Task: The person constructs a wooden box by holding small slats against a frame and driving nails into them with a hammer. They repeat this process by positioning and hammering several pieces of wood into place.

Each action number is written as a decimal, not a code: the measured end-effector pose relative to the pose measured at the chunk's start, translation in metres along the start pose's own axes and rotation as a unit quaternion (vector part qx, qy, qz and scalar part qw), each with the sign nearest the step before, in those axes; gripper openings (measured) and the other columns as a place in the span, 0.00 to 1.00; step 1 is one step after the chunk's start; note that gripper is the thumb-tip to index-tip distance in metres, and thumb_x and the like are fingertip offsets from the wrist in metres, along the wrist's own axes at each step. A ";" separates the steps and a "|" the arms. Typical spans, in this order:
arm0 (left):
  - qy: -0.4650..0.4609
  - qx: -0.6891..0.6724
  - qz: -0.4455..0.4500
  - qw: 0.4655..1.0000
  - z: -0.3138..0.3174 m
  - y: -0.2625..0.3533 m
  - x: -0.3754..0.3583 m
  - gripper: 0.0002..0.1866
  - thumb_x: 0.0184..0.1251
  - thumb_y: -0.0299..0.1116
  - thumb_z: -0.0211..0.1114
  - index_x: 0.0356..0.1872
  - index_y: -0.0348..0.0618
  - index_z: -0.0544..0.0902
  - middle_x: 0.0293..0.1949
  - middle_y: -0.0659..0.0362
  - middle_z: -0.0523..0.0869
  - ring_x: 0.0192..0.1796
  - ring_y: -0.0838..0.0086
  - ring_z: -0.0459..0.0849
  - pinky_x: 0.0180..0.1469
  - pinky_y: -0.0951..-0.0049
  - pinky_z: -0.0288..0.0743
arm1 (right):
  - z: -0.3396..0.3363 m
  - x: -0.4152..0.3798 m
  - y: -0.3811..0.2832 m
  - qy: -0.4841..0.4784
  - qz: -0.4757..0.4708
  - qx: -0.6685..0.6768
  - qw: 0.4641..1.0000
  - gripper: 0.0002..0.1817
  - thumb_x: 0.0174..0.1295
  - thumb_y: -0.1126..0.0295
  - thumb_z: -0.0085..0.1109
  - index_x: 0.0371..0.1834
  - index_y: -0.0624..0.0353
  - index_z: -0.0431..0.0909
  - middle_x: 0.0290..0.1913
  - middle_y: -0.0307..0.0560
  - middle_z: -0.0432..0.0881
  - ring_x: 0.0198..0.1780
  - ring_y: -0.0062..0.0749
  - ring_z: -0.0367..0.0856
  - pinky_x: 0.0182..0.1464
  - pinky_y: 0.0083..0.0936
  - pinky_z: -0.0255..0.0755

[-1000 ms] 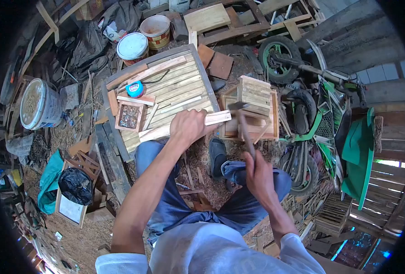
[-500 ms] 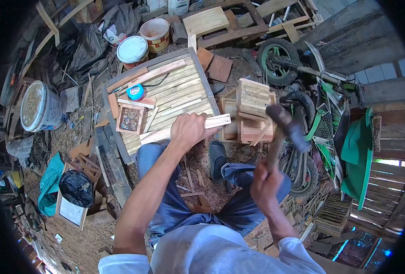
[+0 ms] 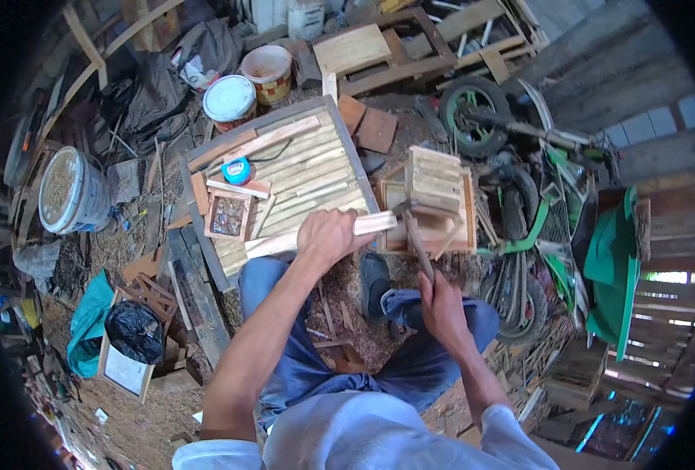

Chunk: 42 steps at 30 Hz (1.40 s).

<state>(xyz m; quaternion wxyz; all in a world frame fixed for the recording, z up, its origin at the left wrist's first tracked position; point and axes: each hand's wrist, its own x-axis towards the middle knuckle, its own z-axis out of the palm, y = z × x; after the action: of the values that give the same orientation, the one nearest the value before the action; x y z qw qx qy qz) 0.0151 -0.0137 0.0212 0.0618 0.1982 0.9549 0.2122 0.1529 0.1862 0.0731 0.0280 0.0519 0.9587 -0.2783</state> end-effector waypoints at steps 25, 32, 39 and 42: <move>0.042 0.002 -0.001 0.999 0.006 -0.005 0.005 0.30 0.54 0.63 0.65 0.30 0.40 0.86 0.21 0.45 0.85 0.24 0.55 0.86 0.29 0.57 0.81 | -0.073 -0.011 -0.053 -0.008 0.127 0.121 0.984 0.16 0.73 0.61 0.49 0.34 0.65 0.72 0.19 0.53 0.71 0.21 0.41 0.70 0.25 0.33 0.65; 0.001 0.012 0.007 1.000 0.001 -0.002 0.007 0.26 0.55 0.60 0.66 0.29 0.42 0.87 0.22 0.46 0.85 0.28 0.56 0.87 0.34 0.60 0.81 | -0.058 -0.001 -0.051 0.014 0.114 0.160 0.980 0.14 0.72 0.63 0.50 0.37 0.66 0.71 0.21 0.63 0.74 0.25 0.61 0.75 0.28 0.42 0.68; -0.012 0.009 -0.003 1.000 0.004 -0.006 0.014 0.30 0.56 0.62 0.64 0.28 0.38 0.86 0.22 0.44 0.85 0.28 0.53 0.87 0.33 0.56 0.81 | -0.020 0.005 -0.022 -0.044 0.110 0.069 0.991 0.11 0.71 0.66 0.50 0.38 0.66 0.70 0.24 0.67 0.77 0.32 0.69 0.78 0.28 0.47 0.69; -0.009 0.013 -0.001 1.000 0.003 -0.005 0.012 0.31 0.56 0.63 0.64 0.28 0.37 0.86 0.23 0.43 0.85 0.28 0.53 0.87 0.33 0.57 0.81 | -0.050 0.006 -0.054 -0.010 0.116 0.133 0.984 0.12 0.71 0.66 0.50 0.39 0.66 0.70 0.24 0.68 0.77 0.32 0.69 0.78 0.28 0.48 0.69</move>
<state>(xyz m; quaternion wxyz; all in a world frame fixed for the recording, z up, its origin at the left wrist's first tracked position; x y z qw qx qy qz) 0.0026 -0.0116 0.0163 0.0676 0.2002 0.9571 0.1983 0.1391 0.1686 0.1434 0.0624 0.1634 0.9002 -0.3988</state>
